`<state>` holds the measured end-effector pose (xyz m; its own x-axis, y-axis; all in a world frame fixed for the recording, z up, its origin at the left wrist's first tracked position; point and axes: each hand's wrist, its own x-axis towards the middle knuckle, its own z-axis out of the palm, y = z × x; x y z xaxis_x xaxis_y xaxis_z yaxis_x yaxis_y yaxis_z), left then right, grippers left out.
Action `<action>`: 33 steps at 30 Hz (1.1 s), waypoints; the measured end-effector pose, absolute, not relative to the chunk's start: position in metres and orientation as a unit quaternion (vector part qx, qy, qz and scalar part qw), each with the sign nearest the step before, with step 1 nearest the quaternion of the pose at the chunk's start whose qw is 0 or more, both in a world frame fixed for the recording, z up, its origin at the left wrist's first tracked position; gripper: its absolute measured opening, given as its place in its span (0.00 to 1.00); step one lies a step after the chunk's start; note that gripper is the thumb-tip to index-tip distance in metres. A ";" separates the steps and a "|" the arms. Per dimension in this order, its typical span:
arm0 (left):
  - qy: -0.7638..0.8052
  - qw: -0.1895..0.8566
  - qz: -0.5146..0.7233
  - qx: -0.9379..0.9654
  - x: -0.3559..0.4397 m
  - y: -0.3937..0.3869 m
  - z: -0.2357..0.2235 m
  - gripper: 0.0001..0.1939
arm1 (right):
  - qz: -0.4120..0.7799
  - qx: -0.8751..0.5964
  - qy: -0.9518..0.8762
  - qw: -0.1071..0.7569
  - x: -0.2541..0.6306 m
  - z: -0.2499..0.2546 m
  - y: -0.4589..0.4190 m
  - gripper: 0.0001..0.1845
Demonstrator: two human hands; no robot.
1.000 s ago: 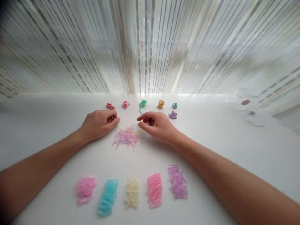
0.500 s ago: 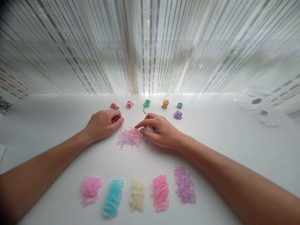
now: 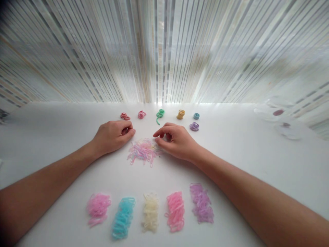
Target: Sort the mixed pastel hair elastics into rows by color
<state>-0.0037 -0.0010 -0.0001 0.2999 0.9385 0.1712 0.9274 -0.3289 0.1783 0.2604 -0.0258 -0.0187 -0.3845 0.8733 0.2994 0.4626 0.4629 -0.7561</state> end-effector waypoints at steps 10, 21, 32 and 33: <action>0.584 0.016 0.114 0.803 -0.003 0.000 0.000 0.15 | 0.281 -0.414 -0.812 0.301 0.257 -0.014 -0.026 0.09; 0.580 0.016 0.115 0.807 -0.003 0.000 0.000 0.16 | 0.331 -0.414 -0.787 0.316 0.257 -0.015 -0.026 0.06; 0.581 0.020 0.118 0.805 -0.003 0.000 0.000 0.15 | 0.354 -0.442 -0.731 0.381 0.258 -0.016 -0.023 0.11; 0.580 0.020 0.117 0.806 -0.003 0.000 0.000 0.15 | 0.355 -0.443 -0.729 0.383 0.258 -0.016 -0.023 0.12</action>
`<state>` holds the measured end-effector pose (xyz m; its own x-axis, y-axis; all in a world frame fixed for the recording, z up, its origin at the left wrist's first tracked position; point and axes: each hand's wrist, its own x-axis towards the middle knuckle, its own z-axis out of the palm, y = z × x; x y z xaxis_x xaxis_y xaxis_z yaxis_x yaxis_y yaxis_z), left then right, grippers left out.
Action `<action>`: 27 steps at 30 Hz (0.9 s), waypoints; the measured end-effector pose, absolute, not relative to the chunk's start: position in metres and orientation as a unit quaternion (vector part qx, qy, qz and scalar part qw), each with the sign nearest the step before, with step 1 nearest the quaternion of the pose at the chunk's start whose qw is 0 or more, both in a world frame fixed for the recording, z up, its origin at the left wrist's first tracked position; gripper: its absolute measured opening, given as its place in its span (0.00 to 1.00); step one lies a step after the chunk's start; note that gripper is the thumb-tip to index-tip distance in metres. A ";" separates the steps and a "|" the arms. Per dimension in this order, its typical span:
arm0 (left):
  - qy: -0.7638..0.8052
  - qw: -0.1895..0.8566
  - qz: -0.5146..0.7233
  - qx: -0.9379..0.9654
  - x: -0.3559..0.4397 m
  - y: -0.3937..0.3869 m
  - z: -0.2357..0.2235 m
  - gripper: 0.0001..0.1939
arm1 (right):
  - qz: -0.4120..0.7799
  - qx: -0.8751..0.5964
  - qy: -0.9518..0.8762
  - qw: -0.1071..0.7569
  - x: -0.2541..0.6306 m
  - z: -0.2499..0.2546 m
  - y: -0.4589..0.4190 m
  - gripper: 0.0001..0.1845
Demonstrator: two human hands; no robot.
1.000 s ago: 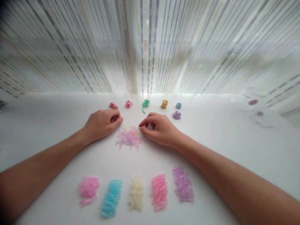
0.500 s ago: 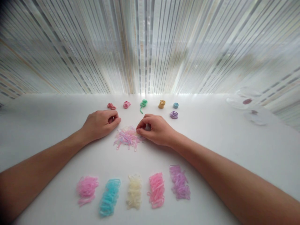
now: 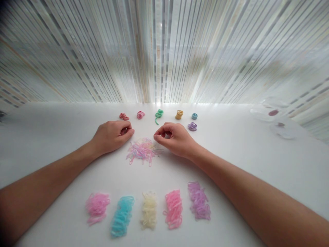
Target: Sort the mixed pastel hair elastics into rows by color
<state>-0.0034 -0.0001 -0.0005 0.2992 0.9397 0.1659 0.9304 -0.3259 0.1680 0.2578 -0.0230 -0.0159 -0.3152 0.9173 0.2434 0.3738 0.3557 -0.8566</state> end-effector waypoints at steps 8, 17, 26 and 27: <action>0.578 0.011 0.118 0.807 -0.005 0.000 -0.001 0.15 | 0.355 -0.451 -0.720 0.390 0.258 -0.015 -0.023 0.13; 0.578 -0.009 0.113 0.808 -0.001 0.001 0.000 0.15 | 0.337 -0.448 -0.732 0.386 0.262 -0.010 -0.024 0.11; 0.573 0.005 0.129 0.809 0.000 0.000 -0.001 0.13 | 0.381 -0.410 -0.794 0.237 0.245 0.044 -0.075 0.05; 0.572 0.007 0.131 0.810 0.000 0.000 -0.002 0.13 | 0.394 -0.403 -0.798 0.214 0.240 0.046 -0.083 0.05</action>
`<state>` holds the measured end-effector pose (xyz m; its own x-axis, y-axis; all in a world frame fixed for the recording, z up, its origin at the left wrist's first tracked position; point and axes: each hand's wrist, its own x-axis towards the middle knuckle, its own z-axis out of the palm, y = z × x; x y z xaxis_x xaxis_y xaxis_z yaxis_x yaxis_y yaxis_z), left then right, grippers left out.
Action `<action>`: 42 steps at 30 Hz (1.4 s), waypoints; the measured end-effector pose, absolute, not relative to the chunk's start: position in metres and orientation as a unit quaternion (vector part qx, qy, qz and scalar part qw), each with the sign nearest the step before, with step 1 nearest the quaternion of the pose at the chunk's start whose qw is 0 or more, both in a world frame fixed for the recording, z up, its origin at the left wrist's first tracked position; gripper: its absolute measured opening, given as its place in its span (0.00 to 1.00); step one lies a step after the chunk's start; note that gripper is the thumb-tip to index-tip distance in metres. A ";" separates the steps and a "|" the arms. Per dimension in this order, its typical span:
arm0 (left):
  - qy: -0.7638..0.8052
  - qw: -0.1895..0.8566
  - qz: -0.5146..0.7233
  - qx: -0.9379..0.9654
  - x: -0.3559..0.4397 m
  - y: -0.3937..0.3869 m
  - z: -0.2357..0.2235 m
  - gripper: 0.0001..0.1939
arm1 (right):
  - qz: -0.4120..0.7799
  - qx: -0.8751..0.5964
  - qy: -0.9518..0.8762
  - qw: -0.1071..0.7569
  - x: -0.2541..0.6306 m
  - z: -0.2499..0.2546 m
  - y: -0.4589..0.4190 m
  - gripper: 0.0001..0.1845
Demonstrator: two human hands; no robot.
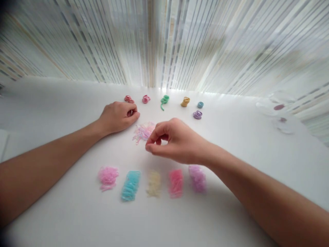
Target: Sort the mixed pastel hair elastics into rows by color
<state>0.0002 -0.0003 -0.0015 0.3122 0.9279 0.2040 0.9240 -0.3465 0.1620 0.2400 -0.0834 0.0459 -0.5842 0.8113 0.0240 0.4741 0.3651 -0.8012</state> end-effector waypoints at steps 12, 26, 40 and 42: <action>0.565 0.010 0.152 0.811 0.001 0.000 -0.005 0.12 | 0.419 -0.402 -0.799 0.156 0.214 0.038 -0.124 0.07; 0.563 0.009 0.156 0.812 0.001 0.000 -0.005 0.12 | 0.387 -0.399 -0.816 0.156 0.214 0.043 -0.126 0.07; 0.569 0.011 0.125 0.812 -0.004 0.000 -0.001 0.13 | 0.301 -0.554 -0.717 0.296 0.272 0.008 -0.039 0.14; 0.573 0.010 0.120 0.811 -0.003 -0.001 0.000 0.14 | 0.311 -0.534 -0.729 0.293 0.271 0.002 -0.040 0.17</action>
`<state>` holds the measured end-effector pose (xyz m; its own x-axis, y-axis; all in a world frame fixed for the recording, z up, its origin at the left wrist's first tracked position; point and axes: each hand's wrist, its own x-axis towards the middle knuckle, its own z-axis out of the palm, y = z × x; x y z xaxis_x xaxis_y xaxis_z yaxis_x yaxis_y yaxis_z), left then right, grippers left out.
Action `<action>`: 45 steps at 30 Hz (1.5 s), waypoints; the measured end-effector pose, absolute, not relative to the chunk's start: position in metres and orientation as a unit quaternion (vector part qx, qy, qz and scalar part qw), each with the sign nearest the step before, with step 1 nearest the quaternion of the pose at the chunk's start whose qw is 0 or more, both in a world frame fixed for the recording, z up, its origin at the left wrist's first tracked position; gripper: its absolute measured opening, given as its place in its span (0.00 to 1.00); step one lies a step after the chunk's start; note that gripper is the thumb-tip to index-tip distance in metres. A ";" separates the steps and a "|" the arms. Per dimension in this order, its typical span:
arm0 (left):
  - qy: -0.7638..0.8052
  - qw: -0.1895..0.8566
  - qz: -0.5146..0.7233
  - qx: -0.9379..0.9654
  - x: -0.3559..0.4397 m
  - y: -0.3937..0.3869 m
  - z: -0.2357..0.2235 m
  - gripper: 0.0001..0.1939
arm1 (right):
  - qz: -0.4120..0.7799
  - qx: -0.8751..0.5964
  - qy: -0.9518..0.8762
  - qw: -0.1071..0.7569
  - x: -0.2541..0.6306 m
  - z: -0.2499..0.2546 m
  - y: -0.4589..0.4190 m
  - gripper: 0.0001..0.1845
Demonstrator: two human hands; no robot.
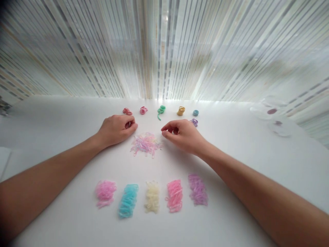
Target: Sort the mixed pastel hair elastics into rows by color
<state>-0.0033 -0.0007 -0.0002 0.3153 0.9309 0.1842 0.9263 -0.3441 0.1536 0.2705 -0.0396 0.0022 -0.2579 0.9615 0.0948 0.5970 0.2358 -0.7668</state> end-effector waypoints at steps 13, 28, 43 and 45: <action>0.573 -0.010 0.113 0.811 -0.002 0.001 -0.002 0.15 | 0.264 -0.462 -0.788 0.309 0.246 -0.003 -0.031 0.13; 0.572 -0.012 0.115 0.812 -0.001 0.000 -0.003 0.16 | 0.225 -0.447 -0.811 0.303 0.239 -0.013 -0.032 0.10; 0.571 -0.002 0.119 0.812 -0.002 0.000 -0.003 0.15 | 0.264 -0.473 -0.770 0.337 0.253 -0.014 -0.032 0.11; 0.573 0.001 0.119 0.811 -0.002 0.000 -0.002 0.14 | 0.269 -0.475 -0.766 0.340 0.255 -0.014 -0.032 0.12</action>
<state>-0.0018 -0.0001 -0.0021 0.3152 0.9293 0.1925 0.9290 -0.3436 0.1377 0.2550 -0.0320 -0.0144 -0.3176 0.9105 0.2647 0.5455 0.4038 -0.7344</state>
